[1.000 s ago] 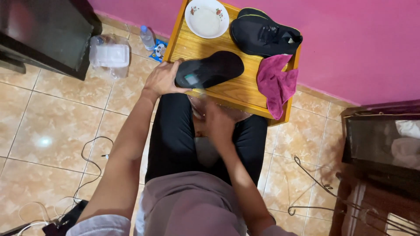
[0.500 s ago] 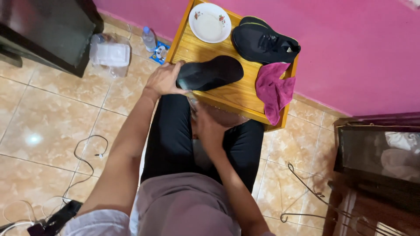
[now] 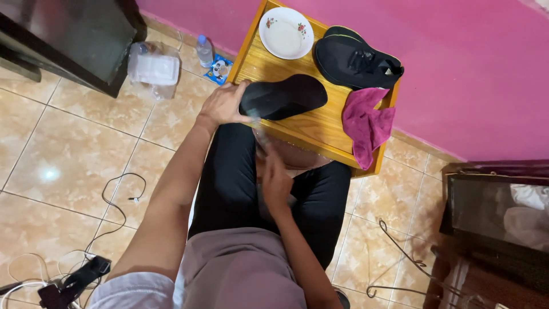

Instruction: The person cleans a black shoe by first wiping it with a pink cloth and then scrubbing the sole with a toothbrush. The shoe is held on a small wooden table during the process.

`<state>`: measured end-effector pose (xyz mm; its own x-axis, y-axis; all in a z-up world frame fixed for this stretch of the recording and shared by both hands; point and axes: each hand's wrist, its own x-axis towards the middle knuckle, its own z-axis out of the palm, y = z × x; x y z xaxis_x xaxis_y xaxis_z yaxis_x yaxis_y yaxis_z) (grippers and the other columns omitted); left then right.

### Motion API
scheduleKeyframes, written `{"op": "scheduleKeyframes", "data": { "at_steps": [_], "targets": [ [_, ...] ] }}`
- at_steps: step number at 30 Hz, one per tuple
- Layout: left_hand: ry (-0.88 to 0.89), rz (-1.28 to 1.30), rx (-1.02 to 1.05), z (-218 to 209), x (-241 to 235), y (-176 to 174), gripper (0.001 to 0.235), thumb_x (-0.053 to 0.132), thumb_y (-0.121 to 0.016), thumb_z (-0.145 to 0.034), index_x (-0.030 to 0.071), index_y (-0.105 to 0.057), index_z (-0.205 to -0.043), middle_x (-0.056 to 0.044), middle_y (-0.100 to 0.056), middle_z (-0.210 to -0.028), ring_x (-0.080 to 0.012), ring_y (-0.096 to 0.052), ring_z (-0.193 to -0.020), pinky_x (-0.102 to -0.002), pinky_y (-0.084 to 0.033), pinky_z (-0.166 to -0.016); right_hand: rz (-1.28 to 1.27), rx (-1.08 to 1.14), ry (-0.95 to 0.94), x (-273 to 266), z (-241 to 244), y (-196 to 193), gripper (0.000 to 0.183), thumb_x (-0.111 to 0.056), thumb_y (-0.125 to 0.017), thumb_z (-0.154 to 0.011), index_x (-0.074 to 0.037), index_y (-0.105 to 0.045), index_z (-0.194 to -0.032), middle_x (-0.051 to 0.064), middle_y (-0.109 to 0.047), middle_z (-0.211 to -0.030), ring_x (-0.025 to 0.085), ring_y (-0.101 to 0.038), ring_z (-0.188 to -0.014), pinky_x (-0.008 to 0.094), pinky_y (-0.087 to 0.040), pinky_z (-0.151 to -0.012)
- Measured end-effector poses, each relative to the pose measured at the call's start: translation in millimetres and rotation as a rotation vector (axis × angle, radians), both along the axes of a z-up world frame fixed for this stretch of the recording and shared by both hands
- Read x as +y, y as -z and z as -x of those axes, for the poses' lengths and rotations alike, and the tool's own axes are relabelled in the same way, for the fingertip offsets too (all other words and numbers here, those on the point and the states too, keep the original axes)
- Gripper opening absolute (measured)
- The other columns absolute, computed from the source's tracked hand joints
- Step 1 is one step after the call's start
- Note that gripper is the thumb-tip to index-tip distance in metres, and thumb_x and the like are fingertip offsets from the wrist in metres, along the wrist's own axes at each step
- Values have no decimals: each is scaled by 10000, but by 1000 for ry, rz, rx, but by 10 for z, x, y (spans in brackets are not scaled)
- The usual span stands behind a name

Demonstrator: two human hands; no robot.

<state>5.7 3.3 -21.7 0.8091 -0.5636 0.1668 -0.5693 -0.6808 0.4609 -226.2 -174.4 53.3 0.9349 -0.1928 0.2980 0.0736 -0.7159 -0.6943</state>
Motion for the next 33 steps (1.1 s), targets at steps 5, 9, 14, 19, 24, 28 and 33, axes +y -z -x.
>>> {"op": "scheduleKeyframes", "data": {
  "at_steps": [5,9,14,19,24,28,33],
  "targets": [
    [49,81,-106,118,9,-321,979,720,-749,-729,85,-433,-1404,-141,-739,-1009,-312,-720,-959,-400,-502,-923,-113,85,143,-457,-596,-174,208,-207,-461,-1116,-95,-581,-1245,200,-713,-1063,387,-700,-974,458,-565,-857],
    [88,95,-207,96,15,-293,990,757,-714,-737,76,-457,-1410,-109,-726,-1069,-258,-718,-999,-371,-476,-943,111,193,147,-801,-1477,-268,191,-383,-483,-1101,-288,-585,-1231,125,-752,-962,407,-713,-950,537,-543,-833],
    [100,58,-320,58,26,-209,1021,746,-711,-708,116,-455,-1470,-75,-655,-1090,-235,-698,-974,-355,-480,-924,378,414,137,-1211,-2635,164,200,-494,-473,-1037,-375,-556,-1175,92,-762,-957,362,-730,-988,521,-560,-868],
    [102,48,-370,23,32,-114,1046,717,-731,-682,123,-445,-1495,-88,-607,-1135,-234,-699,-980,-349,-473,-935,457,392,150,-1347,-3133,371,98,-374,-567,-1000,-363,-621,-1081,45,-765,-981,322,-737,-991,491,-582,-847],
    [79,69,-344,3,42,-42,1085,788,-720,-669,125,-450,-1485,-59,-609,-1045,-202,-712,-921,-326,-476,-941,475,496,130,-1444,-3385,620,237,-504,-488,-1008,-344,-662,-1027,75,-764,-947,373,-732,-976,524,-573,-832],
    [88,144,-255,17,69,-114,1059,787,-738,-683,70,-460,-1411,-109,-666,-1066,-231,-726,-956,-342,-476,-921,429,489,80,-1195,-3182,193,177,-379,-515,-1017,-310,-668,-1073,99,-766,-1020,389,-717,-1029,530,-558,-882],
    [90,111,-325,15,53,-132,1066,839,-711,-640,99,-495,-1377,-77,-690,-1028,-211,-723,-921,-336,-489,-898,350,480,62,-1066,-2949,-24,158,-272,-483,-1041,-318,-579,-1158,78,-749,-1117,371,-693,-1095,518,-534,-948]
  ]
}}
